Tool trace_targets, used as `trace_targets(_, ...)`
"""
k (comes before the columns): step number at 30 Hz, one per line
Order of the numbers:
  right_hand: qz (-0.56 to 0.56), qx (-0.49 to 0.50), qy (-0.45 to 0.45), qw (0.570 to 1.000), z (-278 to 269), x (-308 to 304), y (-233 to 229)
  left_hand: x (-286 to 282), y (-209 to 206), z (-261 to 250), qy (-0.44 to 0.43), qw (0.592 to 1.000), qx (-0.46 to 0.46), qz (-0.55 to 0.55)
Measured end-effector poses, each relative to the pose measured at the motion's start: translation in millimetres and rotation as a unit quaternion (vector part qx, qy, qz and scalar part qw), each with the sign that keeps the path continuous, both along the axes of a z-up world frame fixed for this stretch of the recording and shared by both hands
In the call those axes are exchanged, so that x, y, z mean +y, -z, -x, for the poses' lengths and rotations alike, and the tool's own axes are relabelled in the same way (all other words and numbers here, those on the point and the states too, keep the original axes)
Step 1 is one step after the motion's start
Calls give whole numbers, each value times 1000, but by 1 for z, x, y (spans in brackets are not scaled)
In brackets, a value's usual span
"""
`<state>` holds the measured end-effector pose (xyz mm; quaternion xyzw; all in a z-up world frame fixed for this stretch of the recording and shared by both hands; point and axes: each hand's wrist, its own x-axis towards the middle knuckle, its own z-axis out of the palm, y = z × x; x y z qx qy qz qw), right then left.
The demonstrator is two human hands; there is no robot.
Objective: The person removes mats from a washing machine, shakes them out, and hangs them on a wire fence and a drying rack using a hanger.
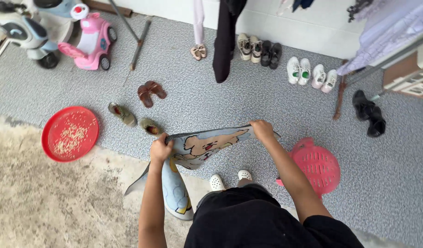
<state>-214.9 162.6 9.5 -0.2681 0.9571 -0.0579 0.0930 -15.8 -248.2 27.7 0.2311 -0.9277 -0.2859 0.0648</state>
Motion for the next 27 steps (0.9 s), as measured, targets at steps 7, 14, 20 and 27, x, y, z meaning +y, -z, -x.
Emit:
trace_targets(7,282,76,-86,952,-13,-14,-69,125,-93,87,250,967,44,15)
trace_targets(14,470,-29,27,882,0,-22,-99,224,-131,158,357,930,85,22)
trace_targets(20,472,-140,43,869,41,-14,-91,224,-90,192,275,959,60,22)
trace_targets(27,582,-329,58,741,96,-74,-67,155,-86,224,176,978,107,-23)
